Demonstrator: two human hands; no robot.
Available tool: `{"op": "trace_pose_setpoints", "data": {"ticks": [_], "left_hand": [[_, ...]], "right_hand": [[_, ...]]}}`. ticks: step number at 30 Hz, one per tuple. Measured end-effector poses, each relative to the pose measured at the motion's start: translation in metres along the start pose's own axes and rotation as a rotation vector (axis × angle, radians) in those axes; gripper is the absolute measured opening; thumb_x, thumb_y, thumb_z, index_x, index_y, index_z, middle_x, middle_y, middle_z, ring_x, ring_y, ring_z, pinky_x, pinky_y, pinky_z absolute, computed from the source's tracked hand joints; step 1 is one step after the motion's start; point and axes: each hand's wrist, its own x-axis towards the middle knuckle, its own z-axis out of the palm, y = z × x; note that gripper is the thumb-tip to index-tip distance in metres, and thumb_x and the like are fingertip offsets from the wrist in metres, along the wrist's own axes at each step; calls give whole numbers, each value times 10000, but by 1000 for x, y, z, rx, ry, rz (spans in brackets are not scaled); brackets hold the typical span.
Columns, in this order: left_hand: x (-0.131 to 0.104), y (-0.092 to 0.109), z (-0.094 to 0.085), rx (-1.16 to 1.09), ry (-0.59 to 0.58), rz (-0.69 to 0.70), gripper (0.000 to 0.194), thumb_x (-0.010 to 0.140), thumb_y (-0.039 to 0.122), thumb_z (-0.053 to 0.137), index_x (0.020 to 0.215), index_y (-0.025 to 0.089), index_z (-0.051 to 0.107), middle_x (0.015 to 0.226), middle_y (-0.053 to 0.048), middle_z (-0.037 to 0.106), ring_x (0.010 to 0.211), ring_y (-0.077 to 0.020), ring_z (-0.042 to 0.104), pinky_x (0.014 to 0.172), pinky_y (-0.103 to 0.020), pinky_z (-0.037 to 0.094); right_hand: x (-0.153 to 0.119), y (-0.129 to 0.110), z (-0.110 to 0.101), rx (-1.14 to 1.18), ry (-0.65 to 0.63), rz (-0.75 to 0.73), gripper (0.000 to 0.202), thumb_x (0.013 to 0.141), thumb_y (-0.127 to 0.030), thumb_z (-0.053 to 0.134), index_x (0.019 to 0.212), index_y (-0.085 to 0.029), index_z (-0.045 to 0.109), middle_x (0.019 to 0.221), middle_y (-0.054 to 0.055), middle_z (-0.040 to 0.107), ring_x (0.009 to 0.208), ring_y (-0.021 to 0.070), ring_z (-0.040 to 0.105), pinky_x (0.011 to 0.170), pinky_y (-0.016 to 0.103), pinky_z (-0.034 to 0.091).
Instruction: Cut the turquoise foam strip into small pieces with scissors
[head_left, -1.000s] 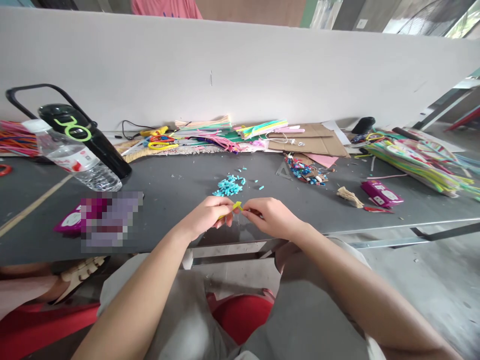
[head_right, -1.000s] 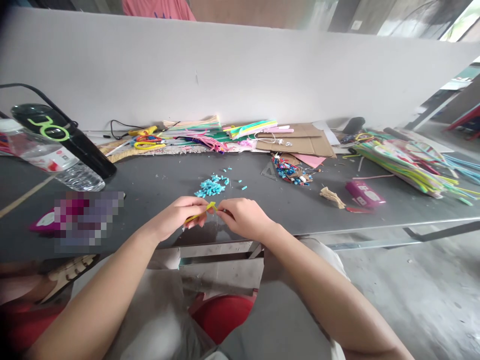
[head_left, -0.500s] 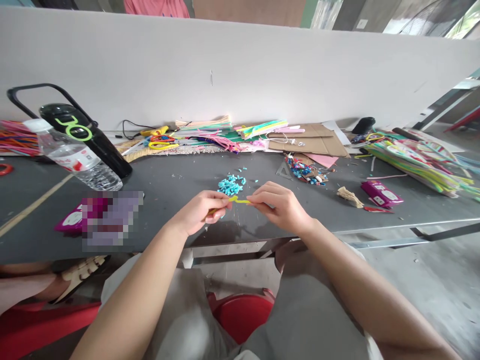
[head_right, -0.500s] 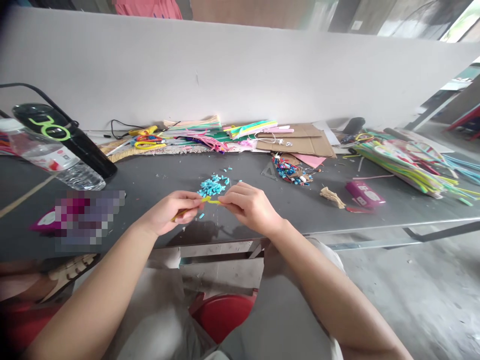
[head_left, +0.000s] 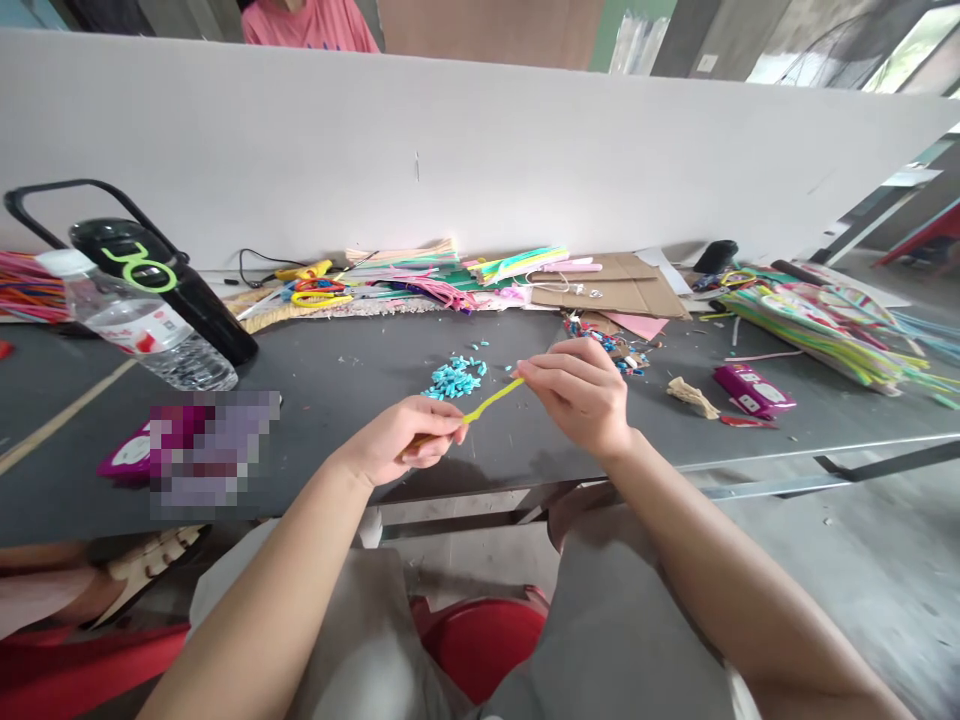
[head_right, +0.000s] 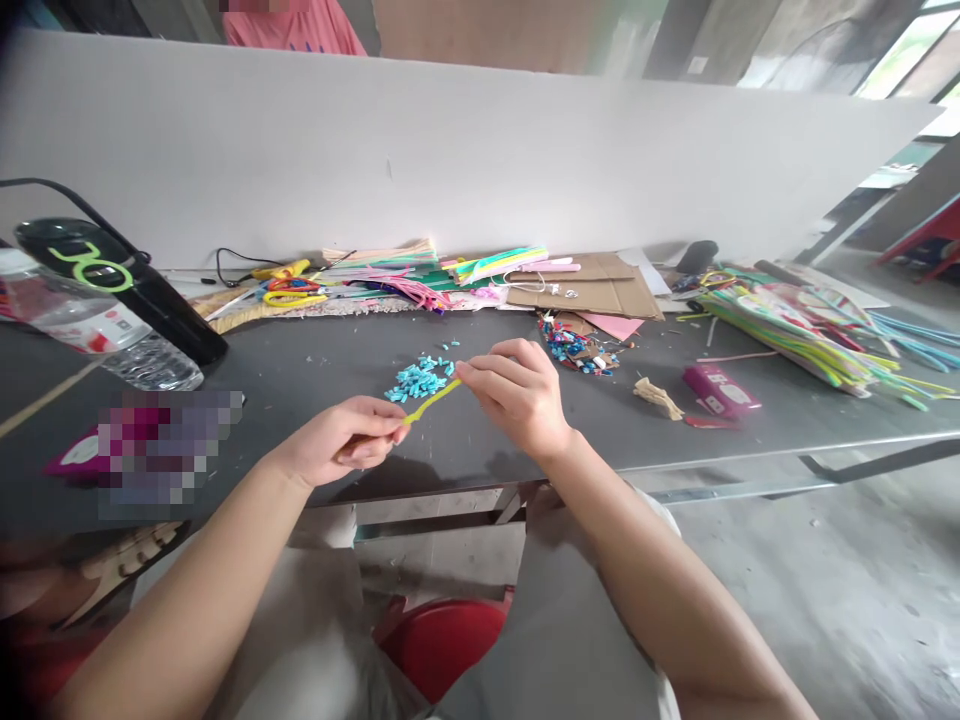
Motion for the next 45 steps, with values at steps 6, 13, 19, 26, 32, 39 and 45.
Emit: {"op": "trace_pose_setpoints", "data": {"ticks": [6,13,19,26,32,39,45], "left_hand": [[-5,3,-3,-231,6,152,161,806,254,657,705,128,656,406,68,313,366,-32,192,429,-233,128],[-7,2,4,358,168,246,252,927,365,582,809,159,667,547,32,451,511,-90,378,523,-245,255],[-1,-10,8,902,253,245,260,940,336,528,897,194,742,749,-10,681,649,-143,538,609,-255,360],[-4,-9,12,1015,227,380,281,965,262,477,937,205,750,756,-21,682,661,-142,533,624,-250,377],[-6,-7,18,905,254,330,294,986,360,500,800,202,663,653,38,599,533,-89,422,537,-225,318],[-1,-9,16,863,306,290,367,979,459,518,755,202,654,635,44,612,509,-87,385,522,-233,288],[1,-12,17,789,310,314,344,973,464,527,784,199,638,672,26,629,590,-112,483,583,-232,348]], "right_hand": [[2,0,-4,-31,90,-11,152,956,-263,637,873,-321,751,892,20,784,866,245,636,784,432,501],[3,6,8,25,-386,10,144,946,-368,661,928,-241,727,1251,91,690,1157,284,596,1034,512,413],[-3,-18,15,316,-707,0,483,912,-500,684,1306,-228,619,1306,113,664,1217,267,582,1111,487,361],[2,-24,6,519,-835,298,340,1058,-340,432,937,-166,697,693,-18,588,633,112,467,652,248,390],[3,-12,2,764,-859,432,258,1009,-351,518,928,-146,652,707,-22,550,614,97,427,566,220,357],[3,-10,1,726,-718,474,277,961,-406,602,890,-151,684,632,-46,462,571,88,350,516,230,287],[1,-16,2,717,-674,463,297,964,-427,596,984,-160,723,579,-69,359,549,95,279,505,255,235]]}}
